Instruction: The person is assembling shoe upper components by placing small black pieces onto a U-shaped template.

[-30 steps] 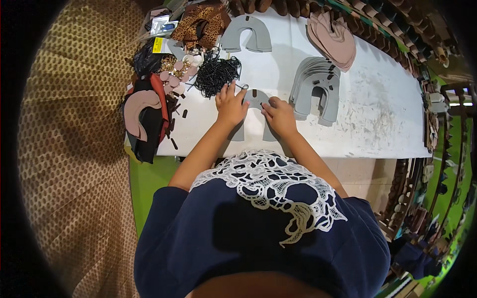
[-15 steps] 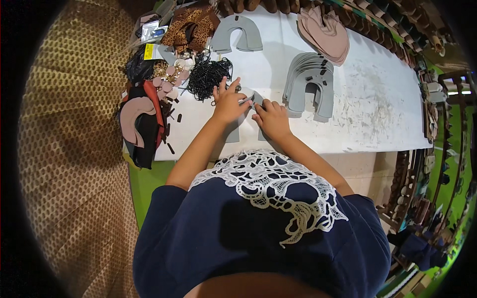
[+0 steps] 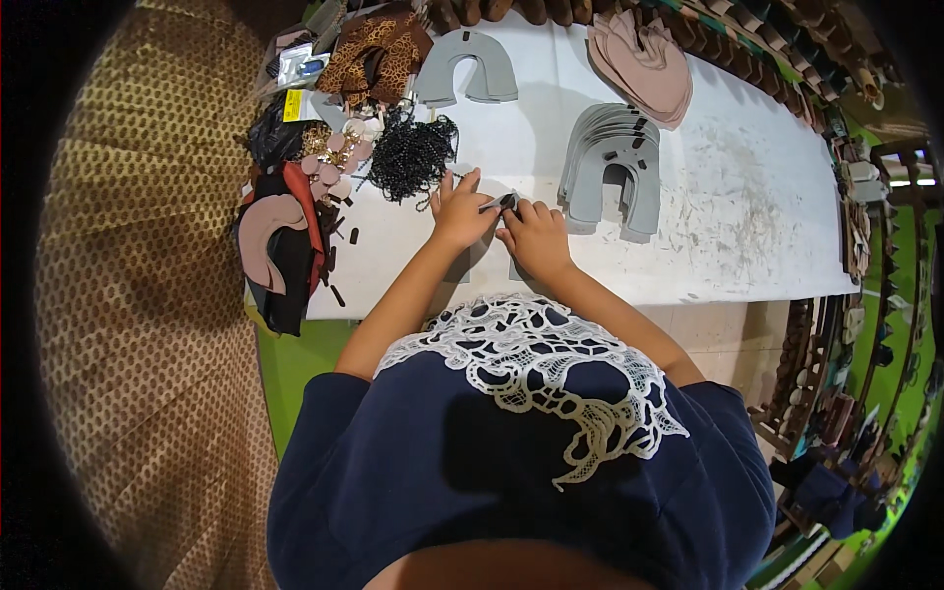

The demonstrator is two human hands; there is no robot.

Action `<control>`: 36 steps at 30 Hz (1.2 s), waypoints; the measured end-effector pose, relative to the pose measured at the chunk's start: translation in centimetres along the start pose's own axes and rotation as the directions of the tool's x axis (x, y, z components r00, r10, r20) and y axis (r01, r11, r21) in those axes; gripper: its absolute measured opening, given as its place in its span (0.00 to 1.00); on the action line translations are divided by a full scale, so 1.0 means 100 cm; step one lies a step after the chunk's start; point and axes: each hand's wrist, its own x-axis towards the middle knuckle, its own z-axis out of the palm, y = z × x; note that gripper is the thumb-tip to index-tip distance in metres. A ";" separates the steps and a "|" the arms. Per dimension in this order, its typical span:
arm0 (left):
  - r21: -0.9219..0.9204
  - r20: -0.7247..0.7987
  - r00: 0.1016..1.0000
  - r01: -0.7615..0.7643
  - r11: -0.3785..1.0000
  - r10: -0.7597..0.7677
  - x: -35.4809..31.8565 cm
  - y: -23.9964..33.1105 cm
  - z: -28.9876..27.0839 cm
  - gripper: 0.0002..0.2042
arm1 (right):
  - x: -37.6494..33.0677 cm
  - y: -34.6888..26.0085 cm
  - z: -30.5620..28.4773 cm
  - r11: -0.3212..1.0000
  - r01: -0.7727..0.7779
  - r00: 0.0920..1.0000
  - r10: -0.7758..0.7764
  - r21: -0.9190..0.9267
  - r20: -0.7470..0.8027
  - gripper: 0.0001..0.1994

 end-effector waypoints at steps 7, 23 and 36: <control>-0.010 -0.013 0.999 0.040 0.999 -0.040 -0.015 0.008 0.007 0.12 | -0.005 0.004 -0.003 0.999 0.001 1.000 0.000 0.046 -0.026 0.15; 0.025 -0.089 0.996 -0.029 0.999 0.031 -0.039 0.030 0.009 0.18 | -0.028 0.015 0.005 0.985 0.004 0.995 0.013 0.173 -0.095 0.14; 0.103 -0.204 0.971 -0.103 0.989 0.122 0.002 0.014 0.006 0.06 | -0.029 0.017 0.002 0.973 0.016 0.997 0.001 0.230 -0.073 0.17</control>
